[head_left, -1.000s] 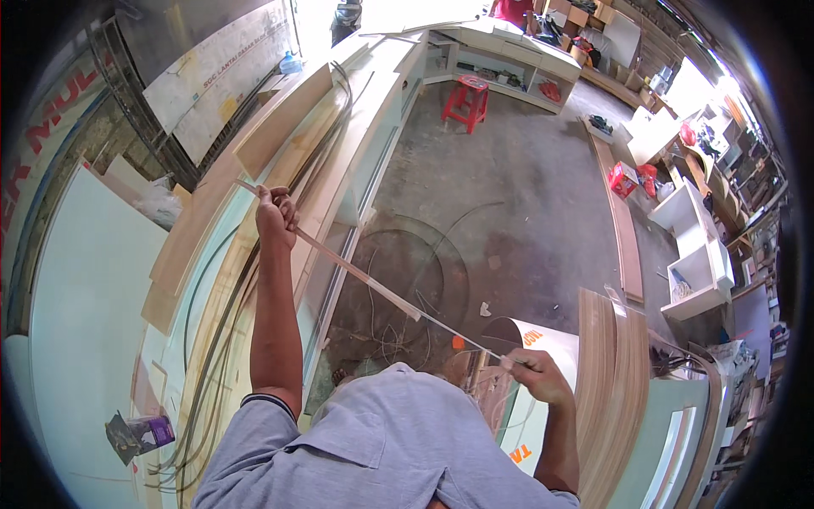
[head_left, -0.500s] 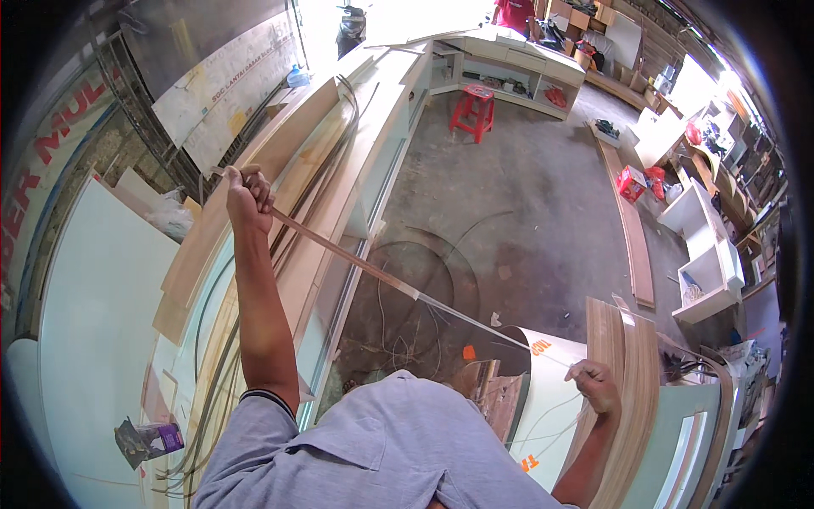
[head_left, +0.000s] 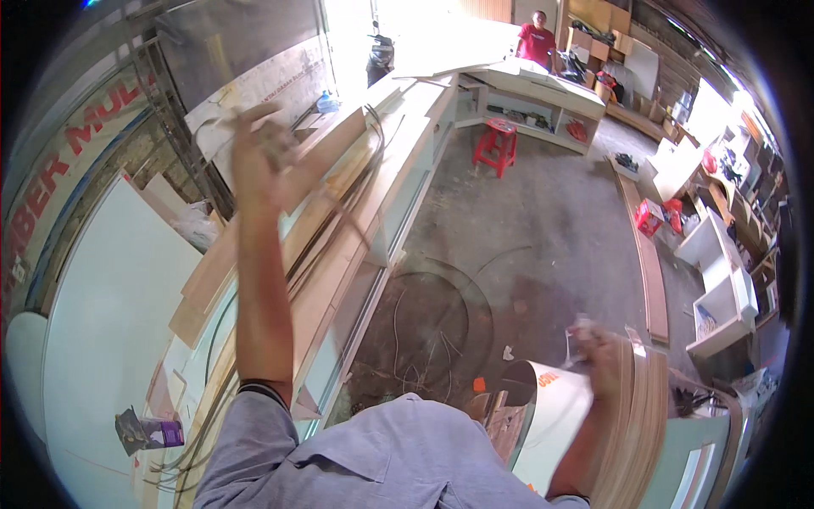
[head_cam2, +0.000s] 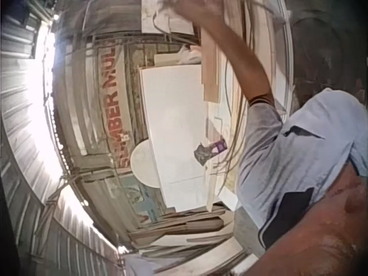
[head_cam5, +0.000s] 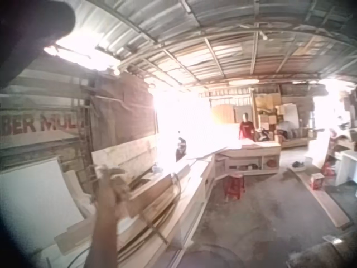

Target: The person handles a thin strip of wood veneer, pulling it from a long piece and folding or bending it by hand.

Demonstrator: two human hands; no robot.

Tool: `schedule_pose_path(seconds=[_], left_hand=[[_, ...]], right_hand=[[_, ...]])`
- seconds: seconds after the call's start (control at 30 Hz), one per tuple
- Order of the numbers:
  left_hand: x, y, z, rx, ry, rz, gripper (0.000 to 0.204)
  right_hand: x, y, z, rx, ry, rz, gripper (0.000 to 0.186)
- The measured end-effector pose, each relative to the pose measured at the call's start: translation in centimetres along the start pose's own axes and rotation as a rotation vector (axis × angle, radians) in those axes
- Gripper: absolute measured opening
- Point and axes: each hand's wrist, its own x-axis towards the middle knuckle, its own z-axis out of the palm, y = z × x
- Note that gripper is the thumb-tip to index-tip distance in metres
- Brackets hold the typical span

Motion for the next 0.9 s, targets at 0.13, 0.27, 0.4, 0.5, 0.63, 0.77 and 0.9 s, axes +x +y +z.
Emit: schedule_pose_path(seconds=[0.13, 0.27, 0.4, 0.5, 0.63, 0.77, 0.9], left_hand=[[-5.4, -6.6, 7.7, 0.267, -0.358, 0.256, 0.029], [-15.1, -12.9, 11.4, 0.32, -0.147, -0.091, 0.029], [-21.7, -15.7, 10.3, 0.053, -0.192, -0.461, 0.031], [-22.7, -16.6, 9.0, 0.014, -0.231, -0.556, 0.032], [-18.1, -17.8, 4.8, -0.378, -0.043, -0.636, 0.044], [-9.1, -17.4, -3.6, -0.514, 0.095, -0.442, 0.053], [-1.1, -13.6, -15.3, -0.489, 0.39, -0.366, 0.048]], right_hand=[[1.5, -3.4, 12.6, 0.411, -0.607, 0.067, 0.052], [4.1, -3.9, 18.4, 1.203, -0.742, 0.223, 0.068], [6.3, -3.1, 17.9, 1.247, -0.349, 0.217, 0.065], [6.6, -3.4, 17.5, 1.136, -0.251, 0.084, 0.035], [7.1, -5.9, 15.1, 1.052, -0.041, 0.015, 0.035], [6.9, -7.7, 13.8, 0.916, -0.012, -0.138, 0.037], [6.5, -8.7, 13.1, 0.907, -0.016, -0.158, 0.035]])
